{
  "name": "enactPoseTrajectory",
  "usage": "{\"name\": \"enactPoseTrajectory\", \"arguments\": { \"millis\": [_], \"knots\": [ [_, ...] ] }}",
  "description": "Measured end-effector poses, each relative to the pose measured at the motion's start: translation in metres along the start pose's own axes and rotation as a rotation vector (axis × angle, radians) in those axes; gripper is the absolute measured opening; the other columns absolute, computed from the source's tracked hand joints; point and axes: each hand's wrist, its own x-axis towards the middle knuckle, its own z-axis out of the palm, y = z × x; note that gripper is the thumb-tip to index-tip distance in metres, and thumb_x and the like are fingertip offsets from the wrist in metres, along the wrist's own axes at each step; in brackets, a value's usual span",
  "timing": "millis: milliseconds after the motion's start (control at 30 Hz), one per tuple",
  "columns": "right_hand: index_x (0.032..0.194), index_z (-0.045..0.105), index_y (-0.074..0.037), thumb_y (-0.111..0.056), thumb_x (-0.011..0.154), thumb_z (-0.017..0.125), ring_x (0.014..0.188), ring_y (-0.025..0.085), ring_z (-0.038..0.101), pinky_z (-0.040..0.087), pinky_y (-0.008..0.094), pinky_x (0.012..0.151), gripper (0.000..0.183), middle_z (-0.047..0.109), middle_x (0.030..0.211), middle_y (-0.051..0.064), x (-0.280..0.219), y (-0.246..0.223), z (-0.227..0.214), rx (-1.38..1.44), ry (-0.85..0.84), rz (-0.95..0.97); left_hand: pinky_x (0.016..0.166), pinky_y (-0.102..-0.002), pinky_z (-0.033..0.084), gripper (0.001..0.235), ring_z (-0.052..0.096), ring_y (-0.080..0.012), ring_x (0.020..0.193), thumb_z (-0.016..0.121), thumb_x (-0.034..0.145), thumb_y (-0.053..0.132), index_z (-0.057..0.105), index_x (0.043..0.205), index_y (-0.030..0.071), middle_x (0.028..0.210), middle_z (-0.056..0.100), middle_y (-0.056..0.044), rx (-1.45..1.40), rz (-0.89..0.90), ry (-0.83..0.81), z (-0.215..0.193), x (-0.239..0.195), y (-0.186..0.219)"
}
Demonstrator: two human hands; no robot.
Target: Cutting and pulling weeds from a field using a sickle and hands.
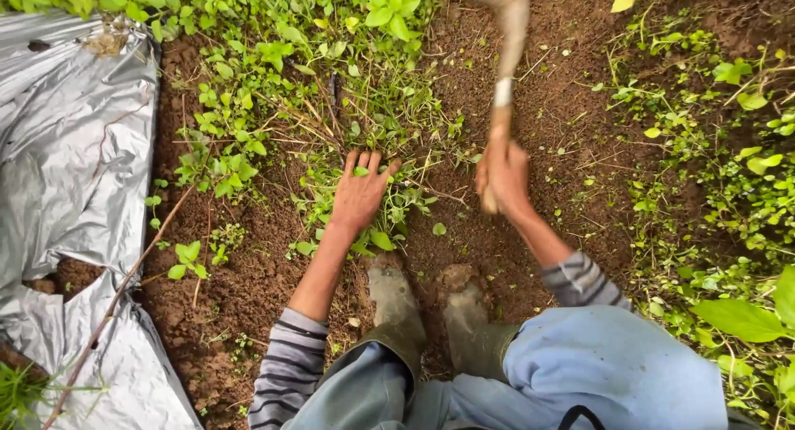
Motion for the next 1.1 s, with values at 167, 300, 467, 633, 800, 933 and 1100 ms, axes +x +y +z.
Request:
{"name": "enactPoseTrajectory", "arguments": {
  "millis": [167,300,467,633,800,933,1100],
  "knots": [
    [0.081,0.052,-0.012,-0.048,0.114,0.035,0.039,0.01,0.051,0.049,0.026,0.034,0.052,0.05,0.055,-0.001,0.004,-0.014,-0.011,-0.042,-0.176,0.097,0.123,-0.05,0.01,0.067,0.043,-0.0252,0.132,0.058,0.087,-0.009,0.04,0.141,0.028,0.132,0.049,-0.013,-0.001,-0.013,-0.012,-0.012,0.001,0.002],
    [0.079,0.056,-0.012,-0.045,0.117,0.032,0.038,0.012,0.056,0.05,0.026,0.036,0.055,0.054,0.051,0.001,0.006,-0.012,-0.015,-0.086,-0.076,-0.028,0.122,-0.05,0.011,0.067,0.043,-0.0256,0.132,0.059,0.088,-0.007,0.04,0.141,0.028,0.132,0.049,-0.013,0.005,0.003,0.007,-0.005,-0.002,0.001],
    [0.089,0.054,-0.008,-0.04,0.115,0.033,0.042,0.01,0.052,0.052,0.026,0.038,0.046,0.051,0.058,0.0,0.011,-0.041,-0.01,-0.022,-0.165,0.026,0.122,-0.051,0.012,0.076,0.044,-0.0261,0.132,0.058,0.085,-0.014,0.039,0.146,0.028,0.133,0.05,-0.015,-0.007,-0.011,-0.045,-0.014,-0.001,0.005],
    [0.083,0.053,-0.005,-0.033,0.115,0.036,0.034,0.014,0.051,0.049,0.03,0.032,0.045,0.049,0.048,0.003,0.019,-0.027,0.0,-0.059,-0.192,0.039,0.122,-0.051,0.013,0.077,0.045,-0.0273,0.132,0.058,0.084,-0.014,0.038,0.146,0.028,0.134,0.05,-0.016,-0.026,-0.016,-0.054,-0.012,-0.001,0.003],
    [0.081,0.057,-0.01,-0.039,0.117,0.032,0.035,0.01,0.051,0.048,0.024,0.033,0.052,0.054,0.052,0.001,0.044,-0.028,-0.004,-0.124,-0.191,-0.049,0.121,-0.049,0.014,0.071,0.044,-0.026,0.129,0.061,0.088,-0.007,0.036,0.144,0.028,0.131,0.049,-0.012,0.037,0.008,-0.003,-0.007,0.0,0.001],
    [0.08,0.053,-0.006,-0.037,0.113,0.038,0.037,0.012,0.049,0.048,0.031,0.032,0.047,0.049,0.053,0.003,0.038,-0.013,-0.01,-0.031,-0.2,0.097,0.122,-0.049,0.012,0.074,0.043,-0.0263,0.132,0.059,0.087,-0.009,0.035,0.145,0.029,0.133,0.048,-0.014,-0.006,0.0,-0.025,-0.01,-0.002,0.001],
    [0.09,0.052,-0.012,-0.036,0.116,0.035,0.042,0.009,0.054,0.052,0.023,0.036,0.039,0.053,0.061,-0.003,0.074,-0.026,0.007,0.055,0.016,-0.113,0.121,-0.048,0.012,0.077,0.045,-0.0259,0.13,0.059,0.085,-0.012,0.038,0.147,0.029,0.131,0.051,-0.014,-0.011,-0.006,-0.033,-0.01,0.002,0.001]
  ]
}}
